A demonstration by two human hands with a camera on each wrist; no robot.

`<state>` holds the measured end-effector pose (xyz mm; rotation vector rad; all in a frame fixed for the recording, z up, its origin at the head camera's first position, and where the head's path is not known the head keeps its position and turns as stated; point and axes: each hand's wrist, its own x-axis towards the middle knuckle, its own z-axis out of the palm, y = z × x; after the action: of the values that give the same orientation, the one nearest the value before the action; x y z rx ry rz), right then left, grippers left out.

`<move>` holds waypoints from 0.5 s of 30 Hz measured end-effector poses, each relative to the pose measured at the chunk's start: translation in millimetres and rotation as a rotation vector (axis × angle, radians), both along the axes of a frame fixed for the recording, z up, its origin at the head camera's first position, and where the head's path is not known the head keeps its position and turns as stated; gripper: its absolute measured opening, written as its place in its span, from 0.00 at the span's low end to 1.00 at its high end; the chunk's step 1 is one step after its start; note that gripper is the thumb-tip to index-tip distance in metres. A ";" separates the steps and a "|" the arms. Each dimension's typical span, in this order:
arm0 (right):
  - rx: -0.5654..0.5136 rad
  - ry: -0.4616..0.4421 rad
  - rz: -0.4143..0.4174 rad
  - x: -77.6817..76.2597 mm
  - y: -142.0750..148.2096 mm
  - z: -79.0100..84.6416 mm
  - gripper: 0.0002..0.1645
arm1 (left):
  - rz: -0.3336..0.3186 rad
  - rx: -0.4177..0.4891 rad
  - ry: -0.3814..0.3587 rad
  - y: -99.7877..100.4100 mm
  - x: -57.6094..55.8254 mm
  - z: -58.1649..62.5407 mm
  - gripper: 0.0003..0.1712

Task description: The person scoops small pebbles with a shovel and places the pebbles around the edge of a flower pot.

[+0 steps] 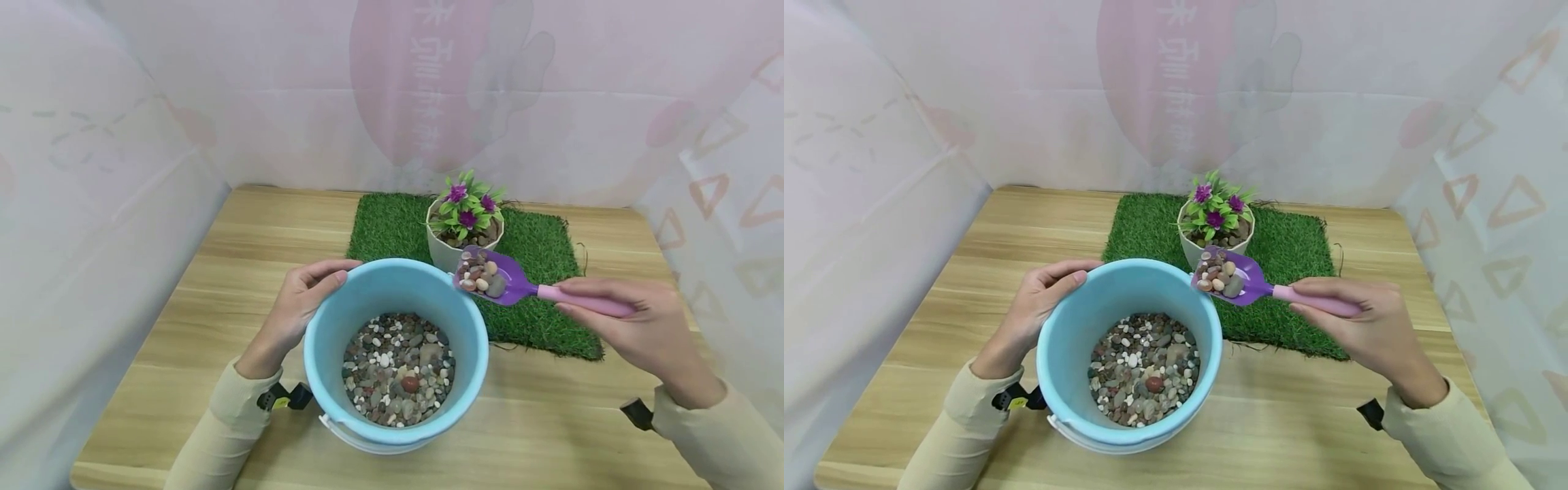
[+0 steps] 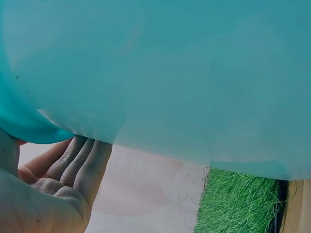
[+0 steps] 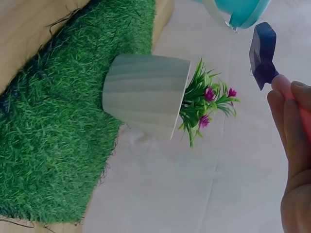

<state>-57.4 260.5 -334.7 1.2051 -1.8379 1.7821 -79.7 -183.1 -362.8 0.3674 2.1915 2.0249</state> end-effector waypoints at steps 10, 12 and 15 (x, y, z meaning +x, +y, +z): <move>0.066 -0.093 -0.144 -2.9 18.4 -12.1 0.17 | 0.003 0.006 0.002 -0.2 0.2 -0.2 0.21; 0.115 -0.086 -0.208 -3.7 22.3 -15.1 0.18 | 0.001 0.004 0.002 -0.2 0.0 -0.5 0.21; 0.214 -0.052 -0.308 -7.0 27.7 -19.4 0.22 | 0.000 0.005 0.004 -0.1 0.2 -0.1 0.21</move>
<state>-64.4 288.2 -354.1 0.8879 -2.1540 1.4915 -79.6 -183.3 -362.9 0.3717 2.1888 2.0322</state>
